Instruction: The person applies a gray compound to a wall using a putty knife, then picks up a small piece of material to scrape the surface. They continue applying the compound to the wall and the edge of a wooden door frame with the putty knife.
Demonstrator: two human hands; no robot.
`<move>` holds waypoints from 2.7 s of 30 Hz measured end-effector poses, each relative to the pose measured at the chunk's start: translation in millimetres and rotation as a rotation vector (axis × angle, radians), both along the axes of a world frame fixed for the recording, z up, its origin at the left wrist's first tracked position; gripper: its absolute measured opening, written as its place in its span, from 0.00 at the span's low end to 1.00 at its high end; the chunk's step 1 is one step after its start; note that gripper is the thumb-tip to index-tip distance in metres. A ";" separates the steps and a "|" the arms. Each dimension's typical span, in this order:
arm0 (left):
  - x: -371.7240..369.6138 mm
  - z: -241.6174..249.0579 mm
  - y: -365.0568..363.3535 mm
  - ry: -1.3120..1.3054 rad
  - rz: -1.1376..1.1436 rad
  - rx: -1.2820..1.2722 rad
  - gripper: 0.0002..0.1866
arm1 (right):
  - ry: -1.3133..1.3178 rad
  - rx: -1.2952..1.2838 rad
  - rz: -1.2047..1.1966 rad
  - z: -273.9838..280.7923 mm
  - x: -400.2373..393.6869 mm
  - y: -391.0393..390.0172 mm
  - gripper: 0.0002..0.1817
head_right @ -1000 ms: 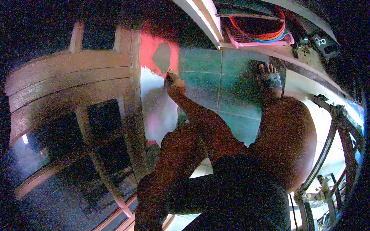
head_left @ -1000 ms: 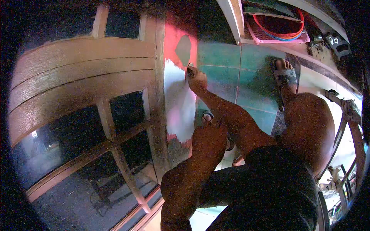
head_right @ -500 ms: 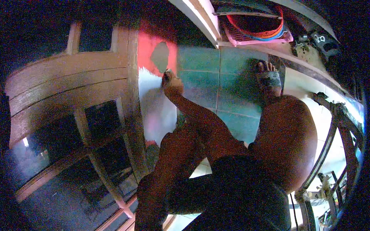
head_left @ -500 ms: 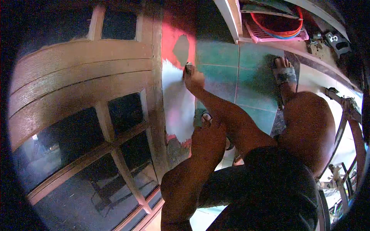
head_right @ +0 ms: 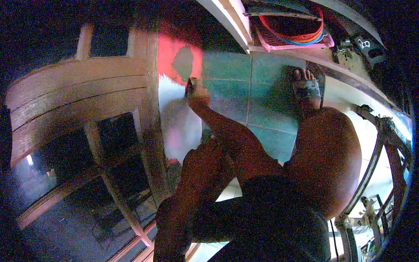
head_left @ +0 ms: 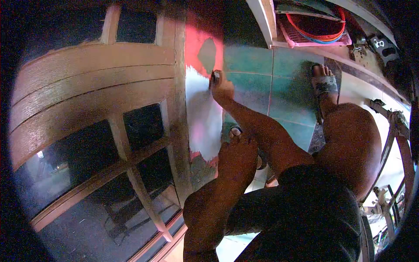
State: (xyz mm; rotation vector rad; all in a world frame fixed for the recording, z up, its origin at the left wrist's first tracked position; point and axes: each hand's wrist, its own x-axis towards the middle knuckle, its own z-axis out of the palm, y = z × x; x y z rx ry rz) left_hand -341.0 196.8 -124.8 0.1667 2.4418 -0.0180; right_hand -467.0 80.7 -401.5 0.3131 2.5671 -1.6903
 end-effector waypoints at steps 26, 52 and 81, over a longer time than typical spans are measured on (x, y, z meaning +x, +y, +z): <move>2.6 -5.2 -3.5 0.111 -0.064 -0.077 0.17 | -0.298 -0.083 -0.259 -16.8 -16.6 61.6 0.18; -7.3 1.1 4.9 -0.071 -0.017 -0.033 0.19 | 0.079 -0.115 -0.125 -9.6 7.0 25.9 0.21; 1.7 -6.0 -5.2 -0.015 -0.019 -0.039 0.16 | -0.054 -0.084 0.223 17.3 -24.2 42.4 0.18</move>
